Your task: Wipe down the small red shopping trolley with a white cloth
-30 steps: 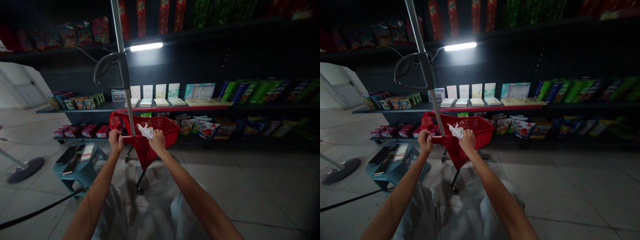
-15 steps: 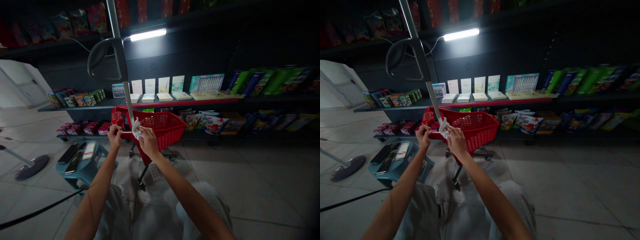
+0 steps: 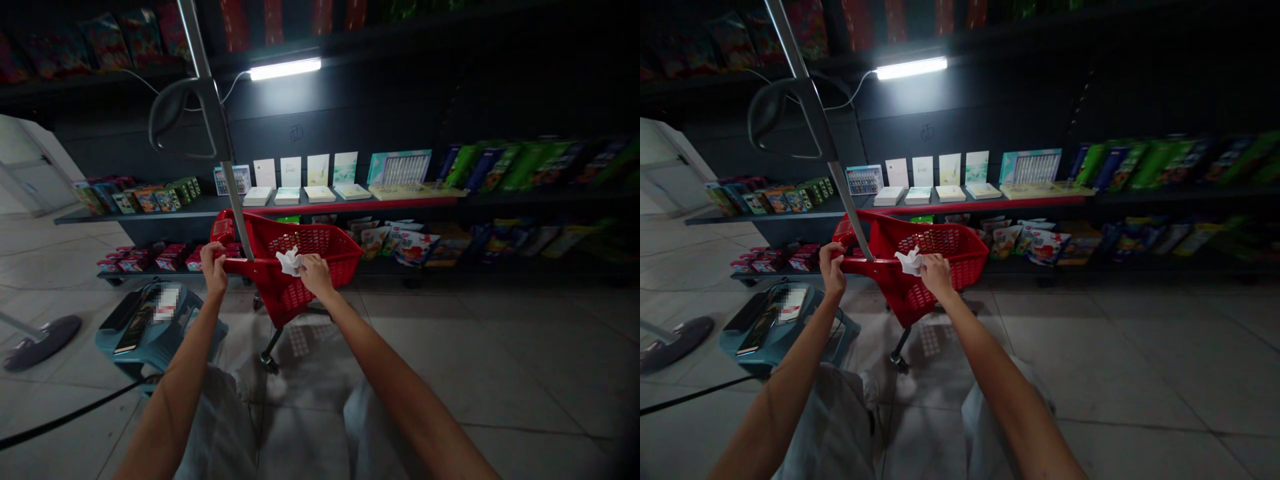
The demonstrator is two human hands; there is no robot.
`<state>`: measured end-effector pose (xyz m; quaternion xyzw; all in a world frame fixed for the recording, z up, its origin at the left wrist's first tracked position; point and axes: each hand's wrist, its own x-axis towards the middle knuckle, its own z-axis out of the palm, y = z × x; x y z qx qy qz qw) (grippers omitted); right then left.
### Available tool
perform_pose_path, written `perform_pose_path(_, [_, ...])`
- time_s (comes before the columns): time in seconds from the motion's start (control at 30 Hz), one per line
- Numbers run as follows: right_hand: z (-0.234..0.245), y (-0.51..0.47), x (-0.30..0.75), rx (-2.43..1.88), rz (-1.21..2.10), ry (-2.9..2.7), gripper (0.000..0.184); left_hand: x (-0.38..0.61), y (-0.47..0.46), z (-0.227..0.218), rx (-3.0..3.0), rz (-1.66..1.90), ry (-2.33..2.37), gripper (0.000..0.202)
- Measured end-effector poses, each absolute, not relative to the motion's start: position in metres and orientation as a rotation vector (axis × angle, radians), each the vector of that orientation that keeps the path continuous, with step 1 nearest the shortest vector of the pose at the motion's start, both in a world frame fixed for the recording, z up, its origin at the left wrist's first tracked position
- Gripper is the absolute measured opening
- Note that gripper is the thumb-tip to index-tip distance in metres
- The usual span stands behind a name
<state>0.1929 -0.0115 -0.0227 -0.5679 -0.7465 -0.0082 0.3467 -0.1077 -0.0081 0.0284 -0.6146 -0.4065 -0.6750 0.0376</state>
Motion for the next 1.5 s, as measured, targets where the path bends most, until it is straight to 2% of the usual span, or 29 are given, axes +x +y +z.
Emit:
perform_pose_path(0.17, [-0.042, -0.004, 0.223, -1.471, -0.029, -1.935, 0.033, -0.116, -0.014, 0.013, -1.841, -2.149, -1.294, 0.030])
perform_pose_path(0.5, [-0.077, 0.013, 0.268, -1.237, 0.078, -1.897, 0.046, -0.133, -0.020, 0.009, -1.951, -2.023, -1.262, 0.042])
perform_pose_path(0.7, [-0.091, 0.016, 0.321, -1.322, 0.069, -1.788, 0.049, -0.136, -0.019, 0.007, -1.971, -1.975, -1.244, 0.043])
perform_pose_path(0.87, [-0.106, 0.017, 0.360, -1.368, 0.061, -1.679, 0.043, -0.140, -0.014, 0.006, -1.967, -2.017, -1.233, 0.043])
perform_pose_path(1.2, [-0.103, 0.001, 0.354, -1.353, -0.007, -1.673, 0.048, -0.130, -0.014, 0.008, -1.879, -2.095, -1.306, 0.047])
perform_pose_path(1.37, [-0.094, 0.003, 0.346, -1.365, 0.057, -1.639, 0.052, -0.123, -0.011, -0.013, -1.703, -2.346, -1.456, 0.059])
perform_pose_path(1.5, [-0.086, 0.003, 0.336, -1.333, 0.022, -1.546, 0.046, -0.115, -0.004, -0.033, -1.698, -2.575, -1.609, 0.065])
